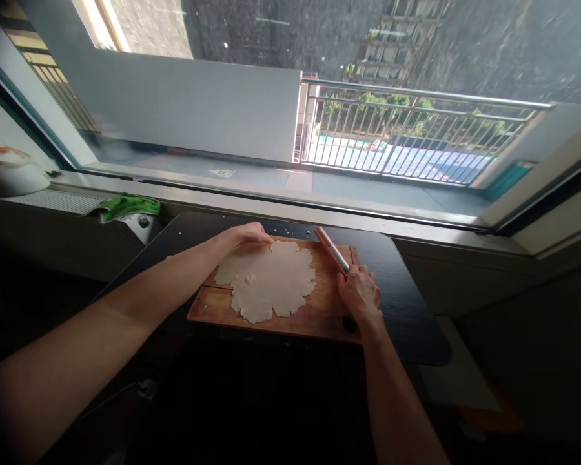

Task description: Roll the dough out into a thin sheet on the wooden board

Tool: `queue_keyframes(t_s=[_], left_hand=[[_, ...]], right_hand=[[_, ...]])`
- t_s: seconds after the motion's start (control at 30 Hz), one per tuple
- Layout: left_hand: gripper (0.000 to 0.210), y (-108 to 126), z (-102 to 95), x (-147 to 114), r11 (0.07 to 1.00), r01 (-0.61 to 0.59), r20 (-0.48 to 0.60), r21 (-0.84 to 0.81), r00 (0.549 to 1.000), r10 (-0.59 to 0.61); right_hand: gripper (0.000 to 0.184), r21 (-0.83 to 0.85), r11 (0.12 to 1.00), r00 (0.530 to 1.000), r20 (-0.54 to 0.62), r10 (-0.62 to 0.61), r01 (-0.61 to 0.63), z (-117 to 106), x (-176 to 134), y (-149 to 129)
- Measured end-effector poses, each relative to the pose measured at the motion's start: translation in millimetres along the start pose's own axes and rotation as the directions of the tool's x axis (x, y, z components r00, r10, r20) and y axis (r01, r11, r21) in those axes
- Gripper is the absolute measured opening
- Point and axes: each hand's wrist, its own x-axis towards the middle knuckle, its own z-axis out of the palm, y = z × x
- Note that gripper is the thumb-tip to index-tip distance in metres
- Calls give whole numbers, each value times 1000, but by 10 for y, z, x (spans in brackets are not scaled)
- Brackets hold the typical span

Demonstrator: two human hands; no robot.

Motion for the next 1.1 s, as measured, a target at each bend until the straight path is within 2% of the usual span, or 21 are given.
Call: queue_keyframes(t_s=[0.23,0.33,0.43,0.6,0.7,0.83,0.87,0.97,1.1], left_hand=[[11,243,109,-78,998,-34,14,50,999,33],[10,297,148,-106,997,-34,-6,75,999,35],[12,264,166,-89,997,-55,3,46,998,55],[12,124,131,26,986,-115,-17,-118,993,114],[13,72,97,110,992,-42,-65,-121,997,35],[16,-16,12,200,967,197,-110,-163,970,-216],[16,-54,-23,215,951,237,-72,-201,964,-255],[18,-208,-157,211,944,239,-14,-228,968,-249],[16,-436,-305,36,915,301,184,-269,948,-258]], right_hand=[[44,-11,1000,1000,6,5,-5,-39,-56,-40],[43,-13,1000,1000,0,4,-4,-48,-74,-49],[43,-13,1000,1000,-12,-4,4,-35,-78,-48],[44,7,1000,1000,-18,-6,6,-6,-66,-38],[44,9,1000,1000,-11,-12,12,-4,-77,-28],[43,38,999,1000,-21,-23,24,-22,-119,-19],[43,49,998,999,-25,-29,31,-28,-127,-18],[45,82,996,999,-21,-35,36,-37,-136,-17],[47,96,995,999,-29,-30,32,-28,-133,-13]])
